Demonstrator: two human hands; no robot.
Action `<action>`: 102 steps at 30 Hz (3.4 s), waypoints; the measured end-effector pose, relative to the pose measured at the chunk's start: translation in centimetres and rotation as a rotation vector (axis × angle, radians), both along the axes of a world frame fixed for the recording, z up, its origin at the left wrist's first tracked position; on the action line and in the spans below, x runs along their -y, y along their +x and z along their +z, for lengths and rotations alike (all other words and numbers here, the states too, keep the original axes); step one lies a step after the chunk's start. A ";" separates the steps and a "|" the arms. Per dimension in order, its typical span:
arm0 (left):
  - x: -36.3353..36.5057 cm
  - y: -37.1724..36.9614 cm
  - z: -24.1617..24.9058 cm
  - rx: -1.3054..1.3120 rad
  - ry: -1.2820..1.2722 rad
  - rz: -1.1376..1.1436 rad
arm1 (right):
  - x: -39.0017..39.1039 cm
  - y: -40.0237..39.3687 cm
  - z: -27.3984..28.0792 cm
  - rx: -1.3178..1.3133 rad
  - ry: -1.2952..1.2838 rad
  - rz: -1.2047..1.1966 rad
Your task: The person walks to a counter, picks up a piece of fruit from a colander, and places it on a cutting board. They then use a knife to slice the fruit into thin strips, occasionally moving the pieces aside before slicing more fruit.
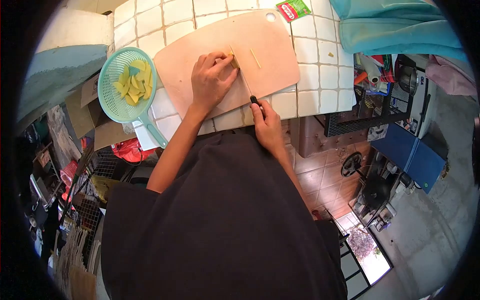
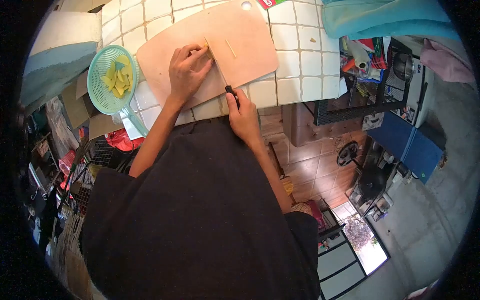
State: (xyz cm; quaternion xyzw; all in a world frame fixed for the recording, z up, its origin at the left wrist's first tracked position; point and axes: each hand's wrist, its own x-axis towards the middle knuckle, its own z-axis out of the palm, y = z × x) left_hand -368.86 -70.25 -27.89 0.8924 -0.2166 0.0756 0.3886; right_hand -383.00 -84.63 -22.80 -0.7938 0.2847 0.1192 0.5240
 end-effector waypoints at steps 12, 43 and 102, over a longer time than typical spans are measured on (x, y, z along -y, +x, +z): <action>0.0 -0.1 -0.3 0.077 -0.017 -0.034 | 0.5 0.6 0.8 -0.078 0.001 0.068; -0.1 0.0 0.8 -0.014 -0.011 -0.010 | 1.7 -2.0 1.7 -0.138 -0.006 0.077; -16.5 4.9 6.7 -0.568 0.664 0.412 | 4.4 -2.2 5.2 0.196 -0.018 -0.110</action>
